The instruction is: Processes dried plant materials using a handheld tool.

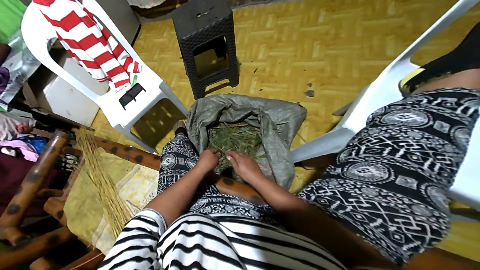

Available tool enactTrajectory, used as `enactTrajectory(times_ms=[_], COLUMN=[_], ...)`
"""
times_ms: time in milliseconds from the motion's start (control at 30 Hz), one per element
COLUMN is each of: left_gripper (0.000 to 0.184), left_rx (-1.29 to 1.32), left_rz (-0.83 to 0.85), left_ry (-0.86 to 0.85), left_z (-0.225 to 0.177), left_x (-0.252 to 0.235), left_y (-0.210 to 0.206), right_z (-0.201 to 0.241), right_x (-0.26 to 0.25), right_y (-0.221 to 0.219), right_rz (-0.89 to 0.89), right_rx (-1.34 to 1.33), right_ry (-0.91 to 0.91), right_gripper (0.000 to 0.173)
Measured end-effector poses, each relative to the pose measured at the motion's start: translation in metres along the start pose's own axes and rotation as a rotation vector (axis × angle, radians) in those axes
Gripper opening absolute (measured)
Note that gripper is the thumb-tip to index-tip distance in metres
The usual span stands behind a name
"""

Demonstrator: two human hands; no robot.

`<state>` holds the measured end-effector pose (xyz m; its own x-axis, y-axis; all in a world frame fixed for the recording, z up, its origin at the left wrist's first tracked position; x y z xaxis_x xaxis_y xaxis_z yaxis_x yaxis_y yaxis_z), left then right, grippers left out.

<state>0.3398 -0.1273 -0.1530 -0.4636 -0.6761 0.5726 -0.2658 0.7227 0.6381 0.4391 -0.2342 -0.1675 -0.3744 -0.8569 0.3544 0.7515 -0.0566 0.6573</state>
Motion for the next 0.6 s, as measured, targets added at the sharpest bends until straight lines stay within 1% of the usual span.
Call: enactTrajectory(times_ms=[100,267,600], left_gripper=[0.035,0.035,0.033], left_rx=[-0.059,-0.077,-0.022], left_rz=[0.017,0.021,0.04], left_ry=[-0.019,-0.034,-0.017], left_z=[-0.004,-0.008,-0.012], left_x=[0.002,0.003,0.004], left_y=[-0.001,-0.004,-0.001], right_z=[0.002,0.0,-0.001], right_x=[-0.001,-0.001,-0.002], right_y=[0.001,0.001,0.003], right_rz=[0.004,-0.02,-0.047], right_rx=[0.06,0.107,0.132], right_ry=[-0.013,-0.001,0.014], right_gripper=[0.047,0.049,0.051])
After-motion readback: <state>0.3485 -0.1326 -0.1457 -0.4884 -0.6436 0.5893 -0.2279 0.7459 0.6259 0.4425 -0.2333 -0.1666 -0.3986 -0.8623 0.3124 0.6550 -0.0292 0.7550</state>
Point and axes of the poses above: each hand's wrist, its own x-axis away from the middle knuckle, its own y-axis out of the back of the hand, z = x × y, the point moved 5 cm from there along -x, towards the middle knuckle, and after that the axes turned 11 degrees about -z, right-handed, at the moved point
